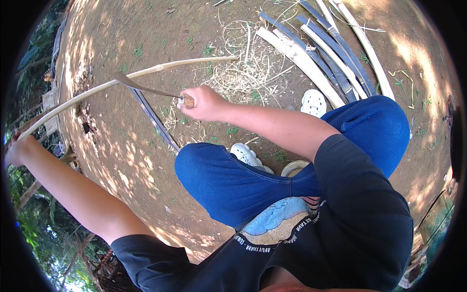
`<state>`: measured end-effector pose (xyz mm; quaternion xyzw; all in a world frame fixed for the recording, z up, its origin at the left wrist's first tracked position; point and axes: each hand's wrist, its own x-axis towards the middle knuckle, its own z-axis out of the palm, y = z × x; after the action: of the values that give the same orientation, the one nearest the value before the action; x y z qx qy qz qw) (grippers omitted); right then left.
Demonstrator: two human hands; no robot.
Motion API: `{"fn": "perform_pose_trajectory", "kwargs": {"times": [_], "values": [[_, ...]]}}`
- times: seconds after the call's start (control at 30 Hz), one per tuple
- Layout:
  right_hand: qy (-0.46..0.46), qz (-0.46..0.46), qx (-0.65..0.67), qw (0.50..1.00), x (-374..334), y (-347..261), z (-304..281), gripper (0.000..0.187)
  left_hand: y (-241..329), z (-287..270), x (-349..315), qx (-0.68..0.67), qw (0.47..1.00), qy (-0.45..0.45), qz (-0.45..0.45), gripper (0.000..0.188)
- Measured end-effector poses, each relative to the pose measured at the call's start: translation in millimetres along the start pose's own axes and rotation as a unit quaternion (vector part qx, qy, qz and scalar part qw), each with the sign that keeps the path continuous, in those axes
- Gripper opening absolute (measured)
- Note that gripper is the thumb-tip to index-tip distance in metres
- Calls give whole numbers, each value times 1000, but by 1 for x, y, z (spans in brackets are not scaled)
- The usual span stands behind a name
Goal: The person shaves a long strip of bamboo with a sickle while seated outdoors, removing thin layers of wood to smooth the surface.
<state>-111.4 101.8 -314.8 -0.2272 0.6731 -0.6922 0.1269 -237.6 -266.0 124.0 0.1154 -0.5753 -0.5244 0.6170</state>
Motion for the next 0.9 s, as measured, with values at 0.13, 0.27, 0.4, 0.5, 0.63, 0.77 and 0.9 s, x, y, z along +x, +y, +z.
{"fn": "perform_pose_trajectory", "kwargs": {"times": [0.13, 0.27, 0.4, 0.5, 0.63, 0.77, 0.9], "values": [[15, 191, -68, 979, -14, 71, -10, 15, 3, 4, -3, -2, 1000, 5, 6, 54], [7, 243, -148, 959, -31, 150, -60, 20, 8, 15, -10, -21, 1000, 5, 10, 56], [-32, 189, -63, 979, 11, 63, -28, 22, 13, 11, -12, -19, 1000, 9, 20, 57], [-89, 68, 20, 994, 34, -42, 3, 24, 21, 15, -15, -18, 999, 5, 28, 58], [-52, -97, 70, 991, 33, -118, 20, 18, 30, 8, -17, -15, 999, 11, 35, 59], [20, 51, 74, 996, 19, -42, 24, 15, 43, 10, -24, -20, 999, 12, 45, 60], [-11, 123, -118, 985, 11, 43, -16, 19, 55, 5, -40, -35, 998, 20, 52, 62]]}}
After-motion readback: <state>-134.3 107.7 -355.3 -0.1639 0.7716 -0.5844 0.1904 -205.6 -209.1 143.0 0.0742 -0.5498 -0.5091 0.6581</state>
